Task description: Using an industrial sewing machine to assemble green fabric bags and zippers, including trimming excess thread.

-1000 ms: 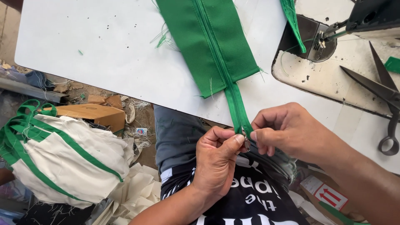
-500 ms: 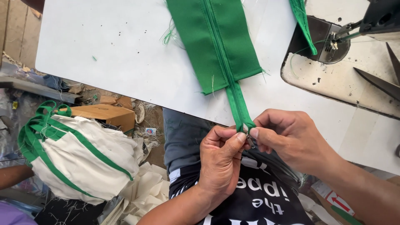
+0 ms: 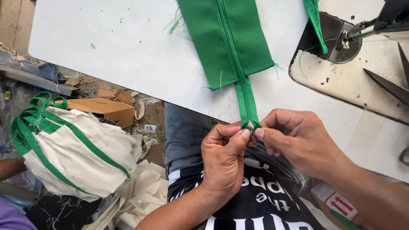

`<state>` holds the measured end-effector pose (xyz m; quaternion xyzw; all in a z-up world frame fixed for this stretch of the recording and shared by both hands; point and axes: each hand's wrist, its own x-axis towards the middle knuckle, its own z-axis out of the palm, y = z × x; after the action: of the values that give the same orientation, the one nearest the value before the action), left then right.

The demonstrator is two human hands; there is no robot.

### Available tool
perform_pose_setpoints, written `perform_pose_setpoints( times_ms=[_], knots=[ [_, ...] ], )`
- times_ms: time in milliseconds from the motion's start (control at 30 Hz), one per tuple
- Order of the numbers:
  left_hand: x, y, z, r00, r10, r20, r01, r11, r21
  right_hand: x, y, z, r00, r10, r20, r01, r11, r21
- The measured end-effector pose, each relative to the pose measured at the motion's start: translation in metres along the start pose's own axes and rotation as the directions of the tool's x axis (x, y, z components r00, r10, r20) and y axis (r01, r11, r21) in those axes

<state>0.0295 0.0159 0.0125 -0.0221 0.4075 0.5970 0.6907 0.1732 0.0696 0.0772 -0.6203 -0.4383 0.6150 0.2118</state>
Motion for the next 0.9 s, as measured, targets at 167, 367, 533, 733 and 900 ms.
perform_pose_setpoints(
  times_ms=[167, 367, 533, 733, 900],
  knots=[
    [-0.003, -0.011, 0.013, 0.999, 0.026, -0.029, -0.024, 0.998, 0.061, 0.005, -0.008, -0.019, 0.987, 0.161, 0.015, -0.159, 0.982, -0.098],
    [-0.013, -0.022, 0.041, 0.984, -0.040, -0.174, 0.065, 0.988, 0.140, -0.022, 0.002, -0.038, 0.997, -0.070, -0.038, 0.059, 0.969, -0.241],
    [-0.023, -0.043, 0.064, 0.956, -0.173, -0.238, 0.203, 0.973, 0.109, -0.041, 0.052, -0.057, 0.867, -0.471, -0.162, 0.271, 0.718, -0.640],
    [-0.033, -0.064, 0.078, 0.942, -0.175, -0.288, 0.218, 0.968, 0.126, -0.032, 0.086, -0.086, 0.398, -0.902, 0.168, 0.682, 0.169, -0.711],
    [-0.044, -0.041, 0.091, 0.907, -0.297, -0.299, 0.378, 0.887, 0.265, -0.027, 0.076, -0.093, 0.322, -0.904, 0.282, 0.733, 0.050, -0.679]
  ],
)
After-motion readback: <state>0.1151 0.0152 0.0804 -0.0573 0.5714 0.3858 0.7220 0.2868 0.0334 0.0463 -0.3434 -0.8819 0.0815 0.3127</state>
